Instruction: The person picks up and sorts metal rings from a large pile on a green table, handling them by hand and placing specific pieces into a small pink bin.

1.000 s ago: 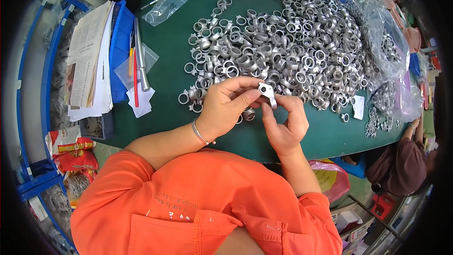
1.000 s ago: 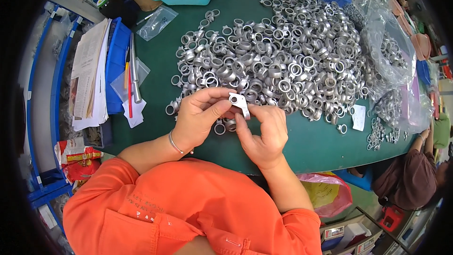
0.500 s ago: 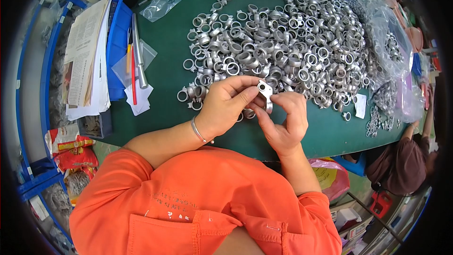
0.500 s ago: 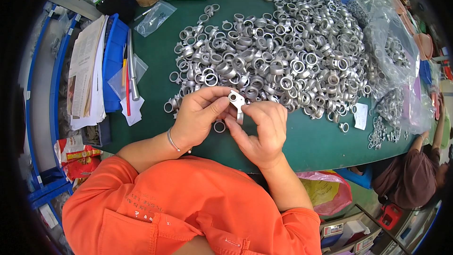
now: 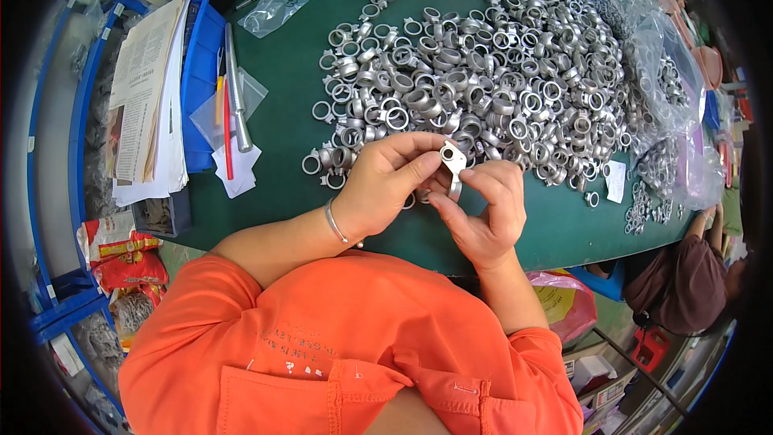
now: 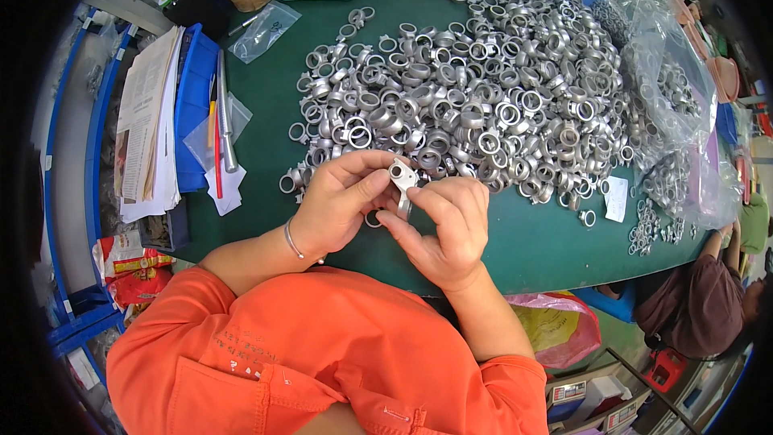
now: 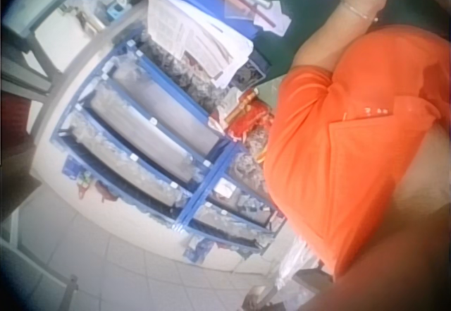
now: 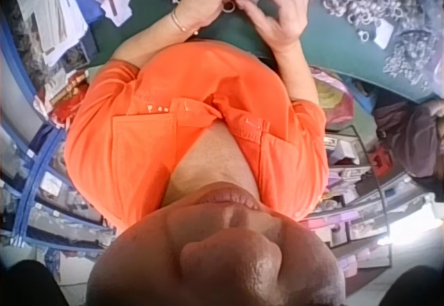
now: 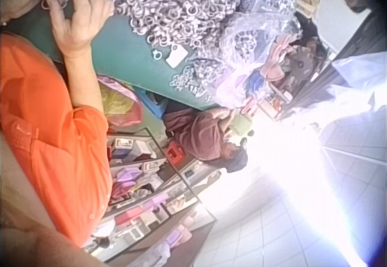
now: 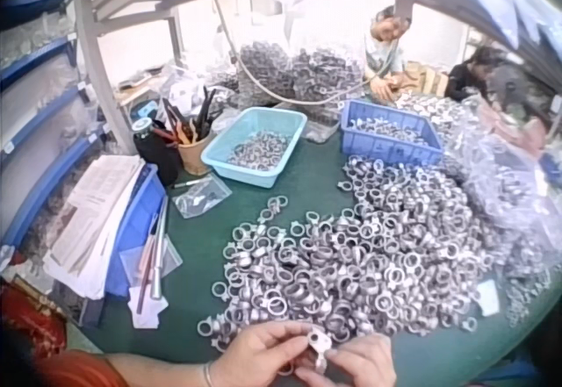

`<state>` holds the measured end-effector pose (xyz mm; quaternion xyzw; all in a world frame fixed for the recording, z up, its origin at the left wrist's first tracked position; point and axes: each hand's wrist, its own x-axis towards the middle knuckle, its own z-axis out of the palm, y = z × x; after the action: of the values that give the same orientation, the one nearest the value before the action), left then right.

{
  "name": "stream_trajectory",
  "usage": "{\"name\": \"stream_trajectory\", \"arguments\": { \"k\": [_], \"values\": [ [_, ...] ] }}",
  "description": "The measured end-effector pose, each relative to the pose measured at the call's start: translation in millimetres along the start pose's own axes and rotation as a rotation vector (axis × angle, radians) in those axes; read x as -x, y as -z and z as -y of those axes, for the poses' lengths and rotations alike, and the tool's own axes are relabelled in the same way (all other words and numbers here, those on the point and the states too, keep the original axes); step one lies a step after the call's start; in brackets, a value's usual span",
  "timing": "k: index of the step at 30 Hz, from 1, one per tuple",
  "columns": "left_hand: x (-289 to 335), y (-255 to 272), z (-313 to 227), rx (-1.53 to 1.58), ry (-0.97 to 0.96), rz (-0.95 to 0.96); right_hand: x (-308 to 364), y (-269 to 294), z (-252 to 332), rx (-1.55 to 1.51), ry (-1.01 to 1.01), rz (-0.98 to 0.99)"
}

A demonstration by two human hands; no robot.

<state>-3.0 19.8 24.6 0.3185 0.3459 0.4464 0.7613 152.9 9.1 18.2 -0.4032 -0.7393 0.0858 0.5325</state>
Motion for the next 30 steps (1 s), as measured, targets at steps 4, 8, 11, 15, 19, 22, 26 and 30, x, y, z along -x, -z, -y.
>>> {"name": "stream_trajectory", "arguments": {
  "k": [4, 8, 11, 15, 19, 22, 26, 30],
  "values": [
    [0.9, -1.5, -4.0, -0.214, -0.119, -0.003, 3.9, -0.8, -1.3, -0.003, -0.015, 0.001],
    [2.0, -3.9, -5.6, -0.227, -0.174, 0.020, 3.2, -1.4, -0.3, 0.005, -0.008, -0.007],
    [1.6, -1.9, -4.0, -0.260, -0.177, 0.025, -0.4, -1.1, -0.2, -0.001, 0.034, 0.008],
    [2.1, -2.3, -5.9, -0.263, -0.108, 0.003, -4.5, 3.6, 1.6, 0.037, 0.046, 0.103],
    [2.1, -2.4, -4.2, -0.230, -0.077, -0.002, -4.7, 3.1, 1.5, 0.018, 0.022, 0.110],
    [1.3, -2.0, -4.3, -0.225, -0.036, -0.010, -5.5, 4.4, 1.7, -0.001, 0.005, 0.120],
    [0.3, -0.2, -2.8, -0.095, 0.005, 0.001, -5.0, 6.4, 2.0, -0.032, -0.060, 0.113],
    [-0.7, -0.4, -2.8, -0.031, -0.001, -0.012, 4.8, 4.4, 5.3, -0.112, -0.263, 0.040]
  ]
}}
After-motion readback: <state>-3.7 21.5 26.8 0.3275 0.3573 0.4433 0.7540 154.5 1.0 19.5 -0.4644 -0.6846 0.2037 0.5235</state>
